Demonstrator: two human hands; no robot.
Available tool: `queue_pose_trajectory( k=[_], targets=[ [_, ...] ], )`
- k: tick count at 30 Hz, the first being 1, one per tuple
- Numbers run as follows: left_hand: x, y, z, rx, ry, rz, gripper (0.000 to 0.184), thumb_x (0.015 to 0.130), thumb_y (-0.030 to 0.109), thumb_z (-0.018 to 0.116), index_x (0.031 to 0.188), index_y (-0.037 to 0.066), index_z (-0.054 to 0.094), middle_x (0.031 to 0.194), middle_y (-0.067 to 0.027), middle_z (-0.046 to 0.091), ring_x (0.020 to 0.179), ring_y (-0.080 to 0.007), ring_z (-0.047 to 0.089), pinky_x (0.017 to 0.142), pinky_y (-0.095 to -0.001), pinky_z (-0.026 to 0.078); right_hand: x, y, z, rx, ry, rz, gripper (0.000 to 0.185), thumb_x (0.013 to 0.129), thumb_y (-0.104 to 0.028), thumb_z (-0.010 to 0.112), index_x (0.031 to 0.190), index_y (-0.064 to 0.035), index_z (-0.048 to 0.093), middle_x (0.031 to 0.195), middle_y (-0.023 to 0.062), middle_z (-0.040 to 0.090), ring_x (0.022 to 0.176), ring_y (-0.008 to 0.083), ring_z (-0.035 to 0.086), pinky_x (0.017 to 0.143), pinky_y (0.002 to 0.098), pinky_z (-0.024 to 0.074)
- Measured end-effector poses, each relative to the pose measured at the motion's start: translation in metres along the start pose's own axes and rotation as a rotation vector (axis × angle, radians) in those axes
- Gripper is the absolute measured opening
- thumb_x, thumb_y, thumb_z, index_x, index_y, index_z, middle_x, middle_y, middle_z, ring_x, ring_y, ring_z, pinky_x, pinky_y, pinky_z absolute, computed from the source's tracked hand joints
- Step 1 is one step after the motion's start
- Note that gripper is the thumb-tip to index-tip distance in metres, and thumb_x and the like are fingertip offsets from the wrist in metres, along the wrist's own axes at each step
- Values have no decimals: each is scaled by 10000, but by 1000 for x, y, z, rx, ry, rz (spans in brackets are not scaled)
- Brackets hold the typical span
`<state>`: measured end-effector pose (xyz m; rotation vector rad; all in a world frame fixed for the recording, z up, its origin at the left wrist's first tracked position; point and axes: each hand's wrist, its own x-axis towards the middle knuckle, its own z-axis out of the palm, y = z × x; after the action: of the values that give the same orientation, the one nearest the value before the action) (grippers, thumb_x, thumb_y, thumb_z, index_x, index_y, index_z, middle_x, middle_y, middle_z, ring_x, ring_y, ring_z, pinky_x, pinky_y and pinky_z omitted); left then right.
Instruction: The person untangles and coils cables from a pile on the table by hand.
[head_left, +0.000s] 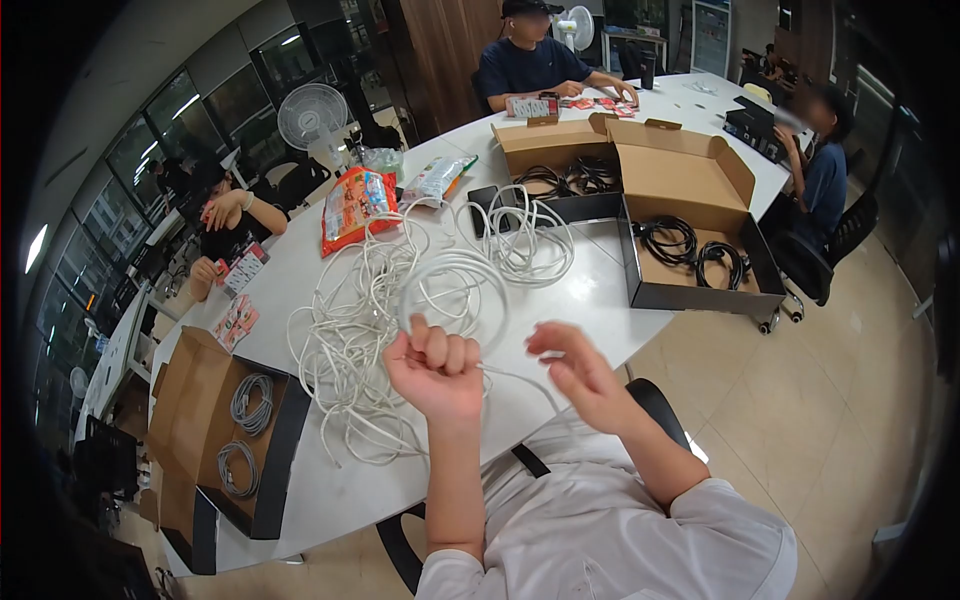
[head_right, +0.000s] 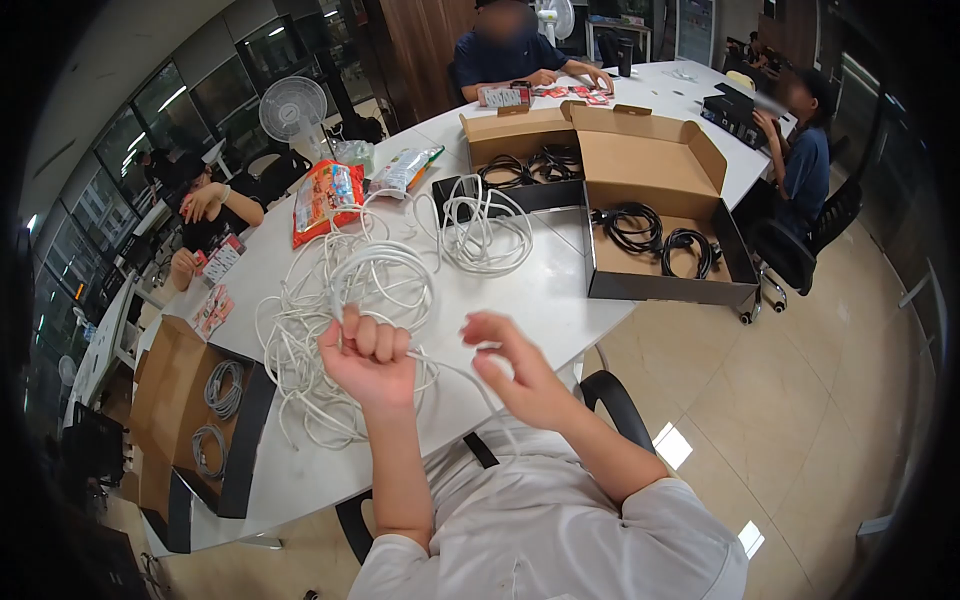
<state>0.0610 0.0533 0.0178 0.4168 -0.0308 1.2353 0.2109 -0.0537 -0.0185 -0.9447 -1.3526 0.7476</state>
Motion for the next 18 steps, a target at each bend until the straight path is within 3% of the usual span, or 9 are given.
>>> queue_pose_trajectory(
  k=[1,5,9,13,16,18],
  targets=[
    [3,3,2,-24,-2,34,253,875,258,461,693,157,318,496,55,153,413,-86,108,422,-271,144,-3,-2,1,-10,-109,27,476,946,-125,521,1375,-27,340,1209,142,519,1080,198,539,938,344,429],
    [3,14,1,-79,-1,125,249,859,247,471,692,155,312,497,52,152,416,-87,100,419,-271,137,-7,-18,-12,497,-450,396,470,980,-147,468,1409,-39,308,1119,149,596,979,188,600,885,340,468],
    [0,18,-3,-124,35,146,247,857,240,474,690,156,311,498,52,151,418,-84,96,421,-268,133,-10,-22,-18,596,-302,143,439,968,-108,476,1388,-39,367,1158,153,602,995,196,602,853,342,486],
    [-9,7,-2,-123,33,129,254,860,247,467,683,159,308,496,52,149,418,-87,99,425,-272,140,-12,-28,-5,614,-110,-16,473,926,-47,523,1379,-20,389,1274,164,541,1123,235,558,933,372,455],
    [-15,-4,1,-87,45,113,270,864,262,454,667,163,299,490,54,147,418,-88,99,427,-275,145,-7,-19,-4,320,8,-160,501,928,-58,535,1401,-33,371,1305,151,508,1185,226,511,966,373,432],
    [-19,-12,1,-58,25,84,283,866,274,445,655,166,291,486,55,145,419,-89,98,427,-277,149,-5,-17,-4,204,79,-134,515,940,-85,529,1421,-47,350,1293,133,508,1215,217,482,972,366,424]
  ],
)
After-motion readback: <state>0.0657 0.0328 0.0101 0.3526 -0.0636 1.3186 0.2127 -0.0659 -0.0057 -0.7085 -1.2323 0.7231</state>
